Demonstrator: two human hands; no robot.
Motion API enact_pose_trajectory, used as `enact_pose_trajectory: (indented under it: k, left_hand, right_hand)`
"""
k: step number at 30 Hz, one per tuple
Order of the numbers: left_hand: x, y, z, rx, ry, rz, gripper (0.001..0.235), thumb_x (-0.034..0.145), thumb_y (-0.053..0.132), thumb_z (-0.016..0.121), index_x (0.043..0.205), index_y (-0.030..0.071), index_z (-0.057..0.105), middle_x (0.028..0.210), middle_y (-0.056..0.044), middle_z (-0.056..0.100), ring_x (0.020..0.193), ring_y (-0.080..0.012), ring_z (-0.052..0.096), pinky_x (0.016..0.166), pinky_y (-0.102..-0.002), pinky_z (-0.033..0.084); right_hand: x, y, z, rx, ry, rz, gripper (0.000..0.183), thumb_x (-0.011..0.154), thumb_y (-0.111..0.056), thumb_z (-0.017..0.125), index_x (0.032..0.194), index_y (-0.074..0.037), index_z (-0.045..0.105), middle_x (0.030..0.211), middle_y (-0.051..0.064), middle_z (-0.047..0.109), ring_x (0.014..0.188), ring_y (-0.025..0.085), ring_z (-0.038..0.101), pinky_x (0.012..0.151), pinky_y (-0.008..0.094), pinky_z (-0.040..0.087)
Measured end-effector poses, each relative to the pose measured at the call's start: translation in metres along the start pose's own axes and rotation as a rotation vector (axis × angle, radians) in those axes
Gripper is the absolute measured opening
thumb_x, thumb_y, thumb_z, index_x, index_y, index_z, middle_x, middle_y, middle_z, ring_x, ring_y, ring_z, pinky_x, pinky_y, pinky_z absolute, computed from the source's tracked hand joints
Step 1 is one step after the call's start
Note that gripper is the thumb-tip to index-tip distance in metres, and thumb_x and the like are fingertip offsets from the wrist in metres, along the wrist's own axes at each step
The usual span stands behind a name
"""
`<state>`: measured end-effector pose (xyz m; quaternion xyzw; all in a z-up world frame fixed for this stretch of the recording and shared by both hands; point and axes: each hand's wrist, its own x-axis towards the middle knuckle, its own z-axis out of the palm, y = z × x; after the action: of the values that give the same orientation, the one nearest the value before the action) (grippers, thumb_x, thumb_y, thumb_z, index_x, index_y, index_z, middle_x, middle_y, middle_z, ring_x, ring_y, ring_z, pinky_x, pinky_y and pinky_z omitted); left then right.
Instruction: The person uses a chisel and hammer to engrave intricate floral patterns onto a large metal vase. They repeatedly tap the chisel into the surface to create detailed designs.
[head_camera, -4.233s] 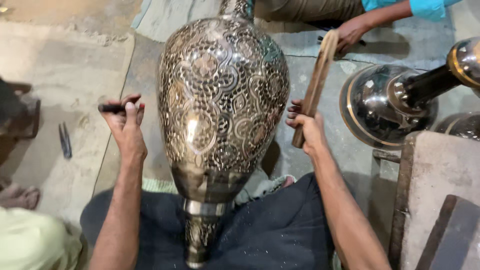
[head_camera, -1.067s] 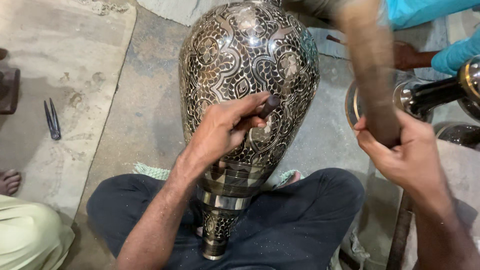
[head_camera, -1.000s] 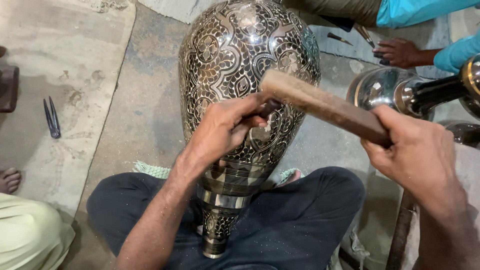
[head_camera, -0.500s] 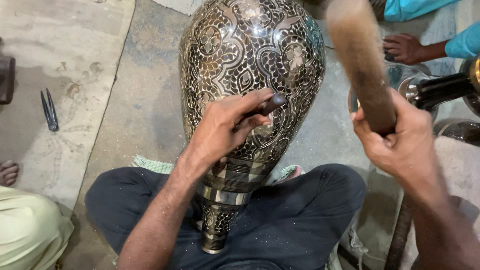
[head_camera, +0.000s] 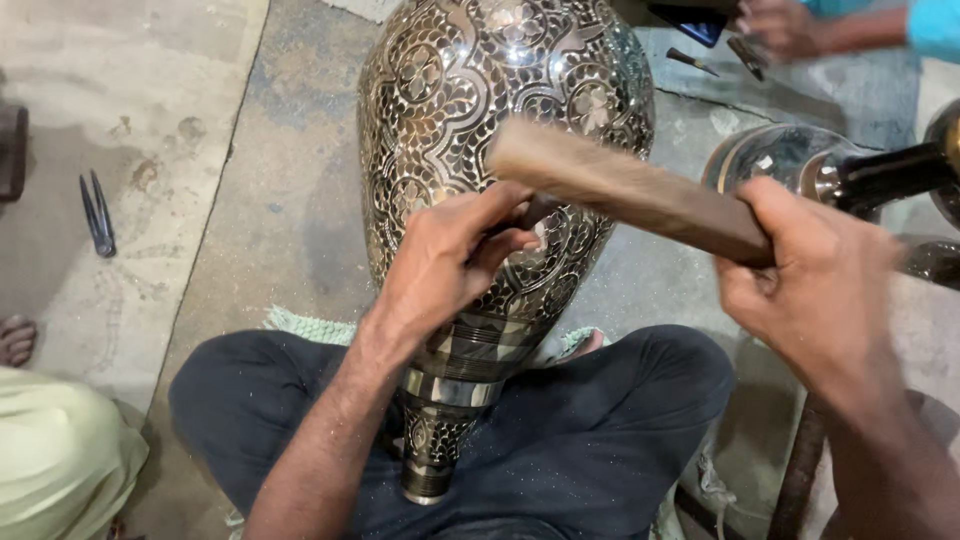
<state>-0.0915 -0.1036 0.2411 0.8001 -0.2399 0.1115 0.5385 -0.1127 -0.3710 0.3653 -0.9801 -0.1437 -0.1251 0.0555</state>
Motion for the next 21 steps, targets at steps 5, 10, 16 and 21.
enact_pose_trajectory:
  k: [5,10,16,21]
  left_hand:
    - [-0.006,-0.001,0.002,0.012,0.010,0.027,0.036,0.097,0.005,0.073,0.131,0.012,0.063,0.110,-0.006,0.079,0.095,-0.0169,0.077,0.080,-0.031,0.064]
    - [-0.008,0.001,0.004,0.034,0.021,0.000,0.034,0.095,0.007,0.078,0.126,0.010,0.065,0.106,-0.006,0.080,0.093,-0.0175,0.076,0.079,-0.031,0.063]
    - [-0.008,0.000,0.009,-0.077,-0.021,-0.102,0.031,0.103,0.001,0.069,0.132,0.011,0.064,0.110,-0.006,0.078,0.098,-0.0146,0.080,0.080,-0.027,0.066]
    - [-0.012,0.005,0.008,0.024,0.091,0.001,0.039,0.094,0.007,0.079,0.130,0.008,0.064,0.109,-0.010,0.077,0.096,-0.0187,0.077,0.081,-0.032,0.065]
  right_hand:
    - [-0.003,0.008,0.008,-0.191,0.095,-0.182,0.022,0.081,-0.009,0.079,0.100,-0.004,0.068,0.075,0.010,0.064,0.067,0.021,0.061,0.059,0.036,0.047]
    - [-0.004,0.015,0.016,0.048,-0.015,-0.039,0.022,0.088,-0.009,0.076,0.108,-0.006,0.065,0.079,0.007,0.065,0.071,0.021,0.062,0.064,0.036,0.050]
    - [-0.002,0.010,0.014,0.046,0.004,-0.051,0.027,0.081,-0.008,0.076,0.106,-0.005,0.066,0.084,0.011,0.068,0.077,0.026,0.065,0.067,0.041,0.052]
    - [0.005,0.006,0.009,0.082,-0.059,-0.003,0.023,0.081,-0.004,0.075,0.102,-0.002,0.067,0.079,0.013,0.064,0.069,0.026,0.064,0.061,0.040,0.050]
